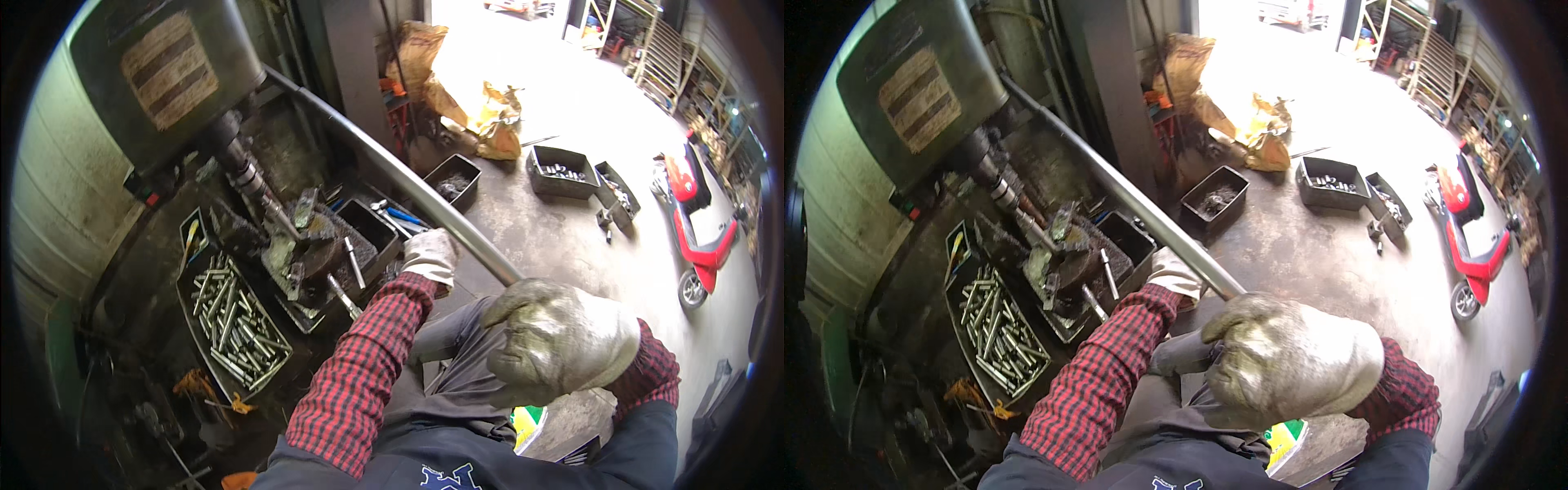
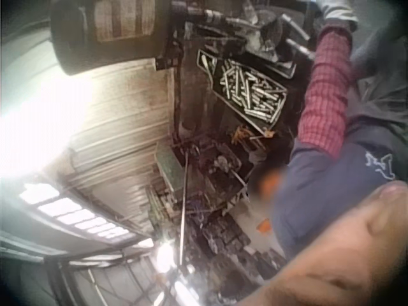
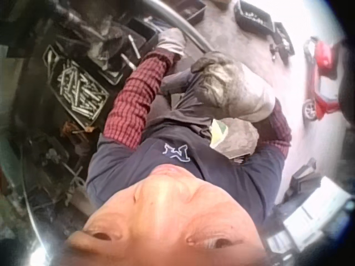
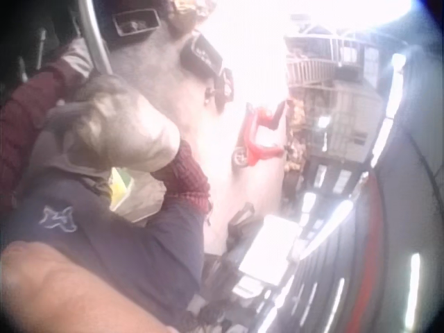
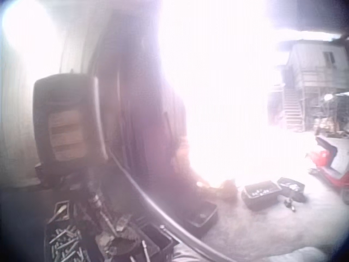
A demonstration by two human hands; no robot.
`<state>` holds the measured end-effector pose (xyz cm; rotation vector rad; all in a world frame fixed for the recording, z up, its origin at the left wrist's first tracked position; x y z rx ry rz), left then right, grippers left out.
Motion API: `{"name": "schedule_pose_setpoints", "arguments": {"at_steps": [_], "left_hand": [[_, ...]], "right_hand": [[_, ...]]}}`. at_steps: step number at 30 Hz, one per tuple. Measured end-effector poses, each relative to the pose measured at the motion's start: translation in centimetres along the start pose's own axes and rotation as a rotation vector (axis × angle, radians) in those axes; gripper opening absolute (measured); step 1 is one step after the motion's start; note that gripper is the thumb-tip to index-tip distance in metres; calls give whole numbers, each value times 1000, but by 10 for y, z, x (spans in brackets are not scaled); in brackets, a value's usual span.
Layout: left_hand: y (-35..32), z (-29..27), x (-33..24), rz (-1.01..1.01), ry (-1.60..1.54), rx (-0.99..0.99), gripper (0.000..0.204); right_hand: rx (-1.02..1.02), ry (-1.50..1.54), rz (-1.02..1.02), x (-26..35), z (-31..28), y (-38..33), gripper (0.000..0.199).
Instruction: The person repeatedly picks up metal rods, positions them under a drill press, and operates the machine to drill holes. After each drill, the person removes the rod and places it into a bin, then repeats the process with another rod.
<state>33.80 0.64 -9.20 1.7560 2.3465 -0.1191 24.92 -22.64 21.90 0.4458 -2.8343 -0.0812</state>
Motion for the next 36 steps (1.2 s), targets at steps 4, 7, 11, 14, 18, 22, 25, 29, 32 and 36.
{"name": "schedule_pose_setpoints", "arguments": {"at_steps": [4,7,11,14,18,22,25,29,32,36], "left_hand": [[5,-3,-5,-77,15,127,30],[3,-6,-5,-108,-17,145,30],[2,-7,-5,-131,24,136,29],[2,-11,-6,-175,-10,114,30],[-1,-23,-10,-216,-18,126,30],[-6,-37,-15,-247,-32,120,32],[-9,-43,-17,-257,-18,125,32],[-10,-44,-17,-256,-41,129,30],[-9,-45,-18,-232,-20,155,29],[-11,-52,-21,-244,-43,200,30]], "right_hand": [[-69,-110,-27,10,-18,1,35],[-139,-100,-16,12,-22,2,33],[-206,-18,-40,16,-30,2,31],[-226,49,15,17,-37,2,30],[-209,39,2,20,-42,-1,30],[-210,143,-32,18,-48,-7,46],[-275,210,-72,17,-54,-9,46],[-271,241,-82,18,-60,-10,47],[-260,242,-103,19,-66,-9,45],[-247,227,-114,24,-76,-8,39]]}}
Point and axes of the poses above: each hand's wrist, its own y-axis towards the middle knuckle, its own z-axis out of the palm, x = y × z, the point moved 4 cm from there along y, towards the middle knuckle, and after that the axes turned 1 degree about -x, right-handed, at the moved point
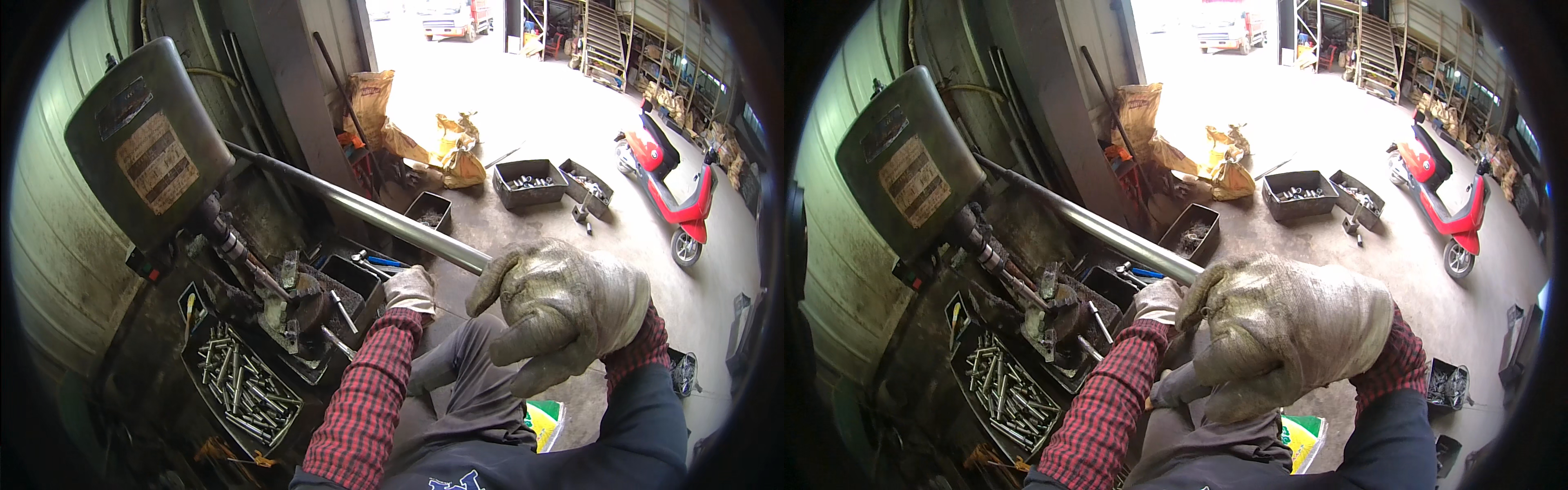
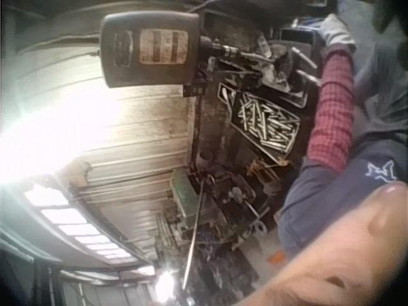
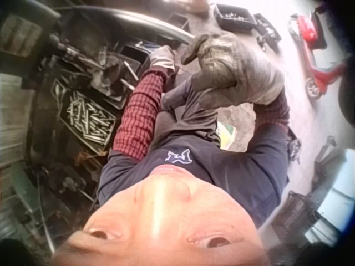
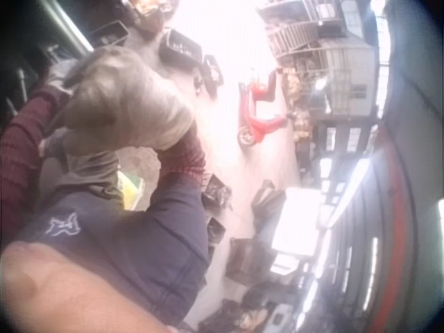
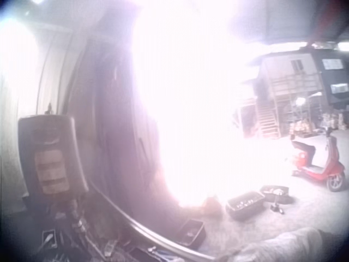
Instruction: The person repeatedly picks up metal rods, positions them under a drill press, and operates the machine to drill holes. After each drill, the person removes the rod and places it into a bin, then repeats the process with another rod.
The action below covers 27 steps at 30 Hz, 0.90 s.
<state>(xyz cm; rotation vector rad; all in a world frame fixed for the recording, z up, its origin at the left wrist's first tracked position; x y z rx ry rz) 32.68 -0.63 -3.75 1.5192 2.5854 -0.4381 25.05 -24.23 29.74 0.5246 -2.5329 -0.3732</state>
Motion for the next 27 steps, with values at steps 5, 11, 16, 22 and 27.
{"name": "schedule_pose_setpoints", "arguments": {"at_steps": [5,11,16,22,27], "left_hand": [[-7,-8,-1,38,21,-24,26],[5,7,4,-27,35,-46,32],[15,23,9,4,53,-29,32],[13,23,11,-18,76,-42,32],[11,18,7,-31,93,-48,32]], "right_hand": [[-43,-59,73,11,-9,5,27],[-160,83,-22,7,-13,-1,34],[-253,145,22,6,-19,-13,27],[-287,127,83,16,-31,-24,23],[-345,180,5,19,-34,-32,24]]}}
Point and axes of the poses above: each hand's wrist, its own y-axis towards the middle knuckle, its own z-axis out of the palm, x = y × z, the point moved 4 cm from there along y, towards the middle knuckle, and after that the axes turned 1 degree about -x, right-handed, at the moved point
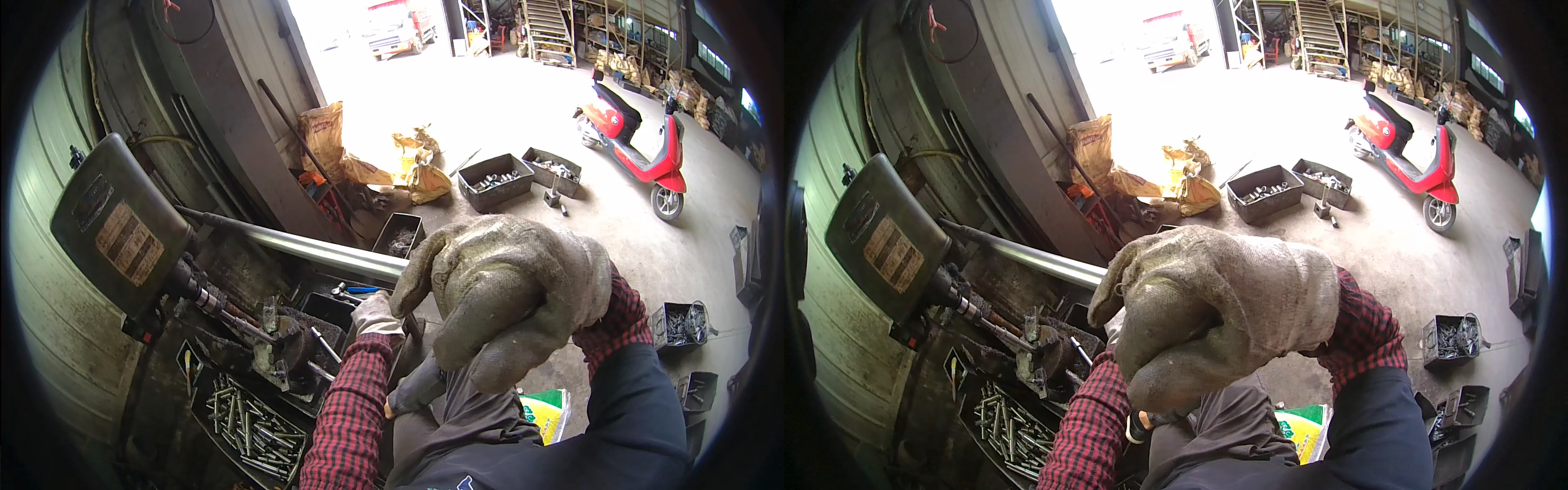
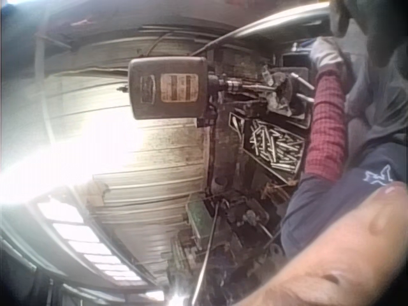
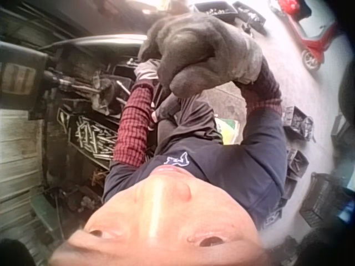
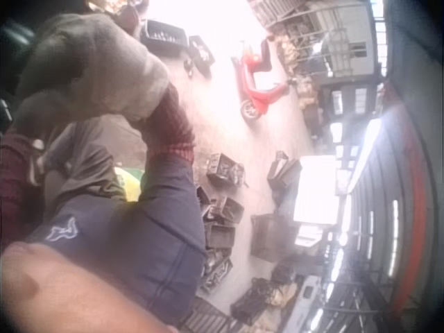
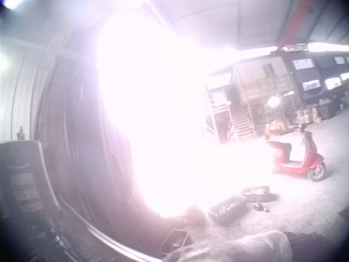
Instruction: The person repeatedly picks up metal rods, positions them under a drill press, and operates the machine to drill holes. After each drill, the person removes the rod and places it into a bin, then repeats the process with another rod.
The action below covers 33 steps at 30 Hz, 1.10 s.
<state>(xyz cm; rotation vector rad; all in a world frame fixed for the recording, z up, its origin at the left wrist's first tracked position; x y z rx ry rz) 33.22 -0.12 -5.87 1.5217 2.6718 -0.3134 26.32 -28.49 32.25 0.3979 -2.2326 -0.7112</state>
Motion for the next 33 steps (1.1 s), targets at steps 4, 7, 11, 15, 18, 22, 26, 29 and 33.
{"name": "schedule_pose_setpoints", "arguments": {"at_steps": [4,7,11,15,18,22,26,29,33], "left_hand": [[-2,-1,0,-4,6,-10,33],[-2,-1,-1,5,10,-22,33],[-1,-3,-2,-11,23,-21,34],[-2,-6,-5,-30,22,30,39],[-6,-10,-8,-15,-1,11,45],[-11,-11,-8,3,-7,-12,52],[-10,-11,-7,-1,-12,-12,50],[-11,-14,-8,2,-19,-36,49],[-18,-18,-6,-16,-45,-49,47]], "right_hand": [[-81,-20,-69,2,-2,-5,25],[-123,-28,-121,3,-2,-6,27],[-217,92,-145,1,-2,-5,29],[-245,98,-245,4,-2,-4,30],[-253,83,-257,1,1,4,32],[-207,28,-218,-12,31,30,35],[-124,-38,-183,-26,68,61,38],[-104,-125,-163,-30,70,67,40],[-272,-457,-75,-28,18,37,44]]}}
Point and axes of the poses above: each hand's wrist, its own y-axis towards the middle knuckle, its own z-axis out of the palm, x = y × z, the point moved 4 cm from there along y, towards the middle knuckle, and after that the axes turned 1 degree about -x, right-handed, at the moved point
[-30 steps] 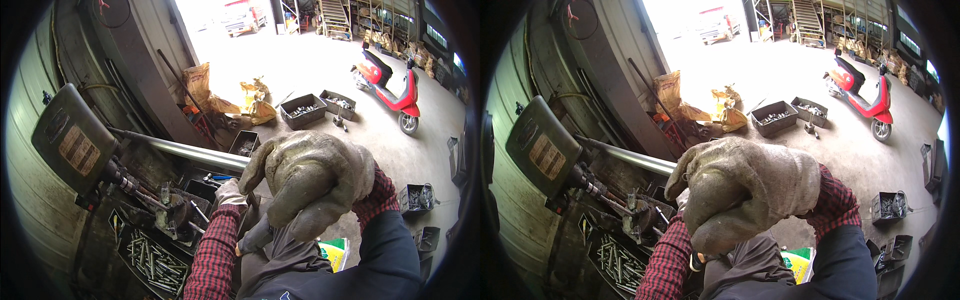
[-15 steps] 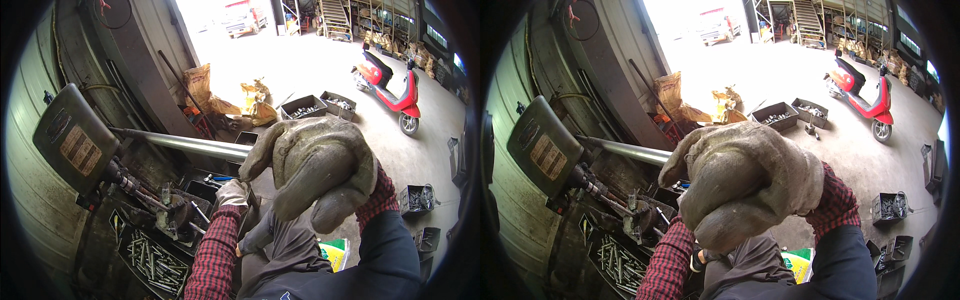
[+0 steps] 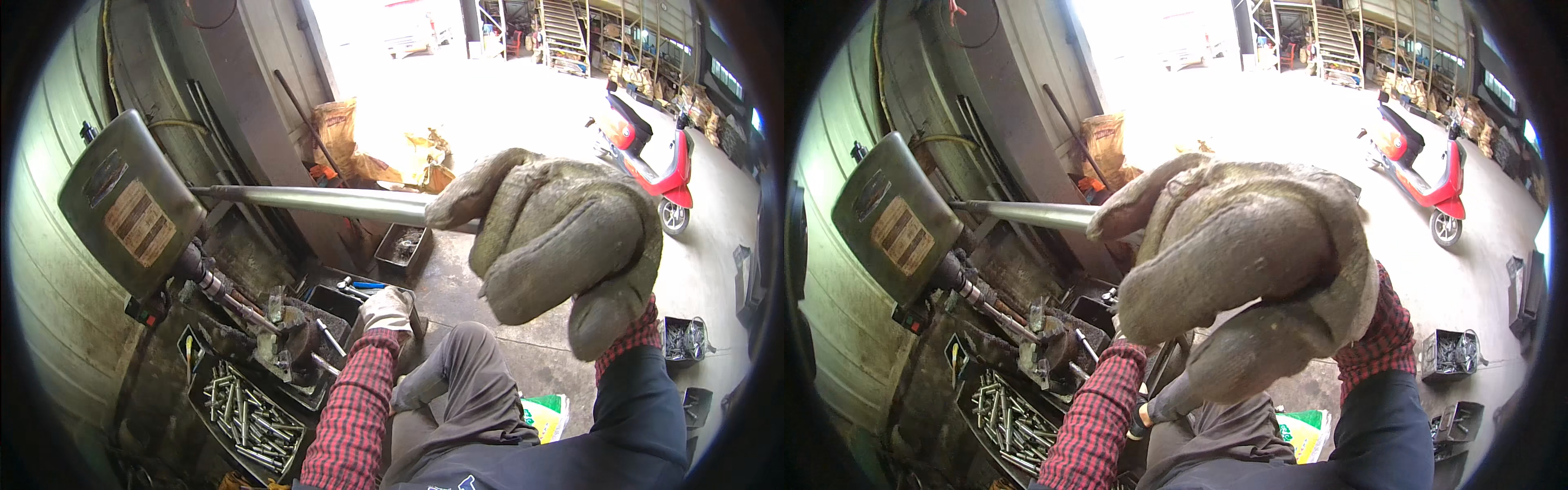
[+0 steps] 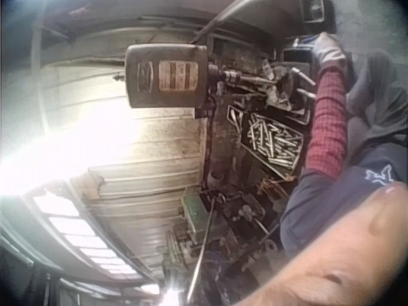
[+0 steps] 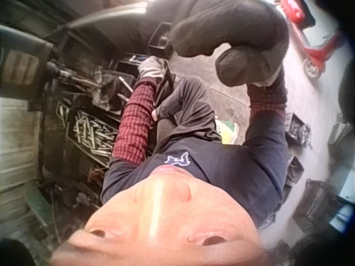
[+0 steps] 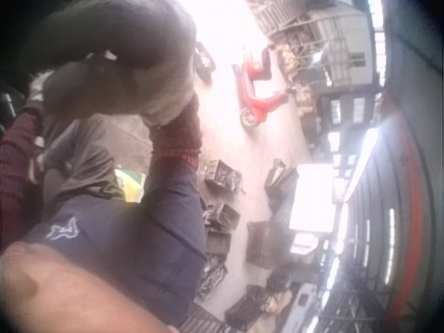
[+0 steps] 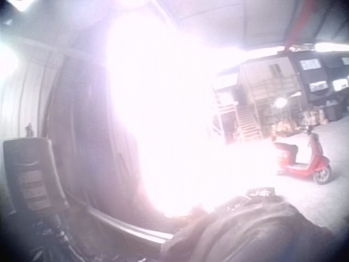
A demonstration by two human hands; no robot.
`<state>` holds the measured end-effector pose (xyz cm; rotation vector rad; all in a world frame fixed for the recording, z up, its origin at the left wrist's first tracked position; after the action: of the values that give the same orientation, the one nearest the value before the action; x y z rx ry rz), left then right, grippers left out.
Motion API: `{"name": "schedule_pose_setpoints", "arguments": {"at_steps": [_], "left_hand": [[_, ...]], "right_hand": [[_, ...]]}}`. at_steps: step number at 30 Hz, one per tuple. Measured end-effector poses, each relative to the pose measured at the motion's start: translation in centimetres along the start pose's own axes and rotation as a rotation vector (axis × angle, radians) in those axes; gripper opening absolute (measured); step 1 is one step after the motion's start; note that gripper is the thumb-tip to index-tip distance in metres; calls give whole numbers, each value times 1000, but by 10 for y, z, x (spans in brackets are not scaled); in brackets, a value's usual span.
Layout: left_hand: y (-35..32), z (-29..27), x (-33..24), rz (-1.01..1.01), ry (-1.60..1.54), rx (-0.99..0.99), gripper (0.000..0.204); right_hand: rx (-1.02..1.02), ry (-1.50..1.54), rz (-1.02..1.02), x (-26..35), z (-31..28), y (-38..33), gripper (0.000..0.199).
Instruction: The person repeatedly picks up metal rods, positions them under a drill press, and operates the machine to drill holes. After each drill, the person removes the rod and places it into a bin, then repeats the process with another rod.
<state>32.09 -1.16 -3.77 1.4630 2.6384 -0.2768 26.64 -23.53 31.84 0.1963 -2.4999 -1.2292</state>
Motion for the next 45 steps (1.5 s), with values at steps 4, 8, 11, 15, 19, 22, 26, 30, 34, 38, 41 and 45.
{"name": "schedule_pose_setpoints", "arguments": {"at_steps": [4,8,11,15,19,22,26,30,34,38,41,45], "left_hand": [[-8,2,1,181,39,-12,23],[-11,8,7,254,137,-46,18],[-8,10,13,137,22,-53,16],[-3,22,13,138,45,-33,16],[6,52,21,177,69,-44,14],[10,58,27,237,92,-43,14],[-28,3,48,206,-230,-121,24],[-144,-31,135,-228,-1463,-244,50],[-264,16,251,-504,-2194,-784,30],[-280,17,251,-664,-2233,-981,29],[-205,-61,168,-228,-1823,-449,24],[-58,-71,43,313,26,182,33]], "right_hand": [[-124,-555,229,-31,-74,-23,47],[-59,-777,383,-51,-111,-30,50],[0,-830,443,-61,-122,-32,53],[39,-873,491,-73,-140,-40,56],[58,-902,517,-83,-156,-43,59],[54,-907,513,-81,-156,-35,62],[58,-914,491,-63,-137,-30,65],[-1,-865,428,-32,-103,-56,68],[-98,-635,527,-5,-37,-108,72],[-68,-299,689,-5,76,-149,75],[10,-271,787,-7,122,-165,78],[9,-143,977,-8,98,-178,87]]}}
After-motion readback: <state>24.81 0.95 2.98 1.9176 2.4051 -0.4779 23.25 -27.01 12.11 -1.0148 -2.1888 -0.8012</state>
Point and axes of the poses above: each hand's wrist, its own y-axis towards the middle knuckle, its own z-axis out of the palm, x = y × z, the point moved 4 cm from there along y, towards the middle knuckle, and after that the axes turned 1 degree about -x, right-handed, at the moved point
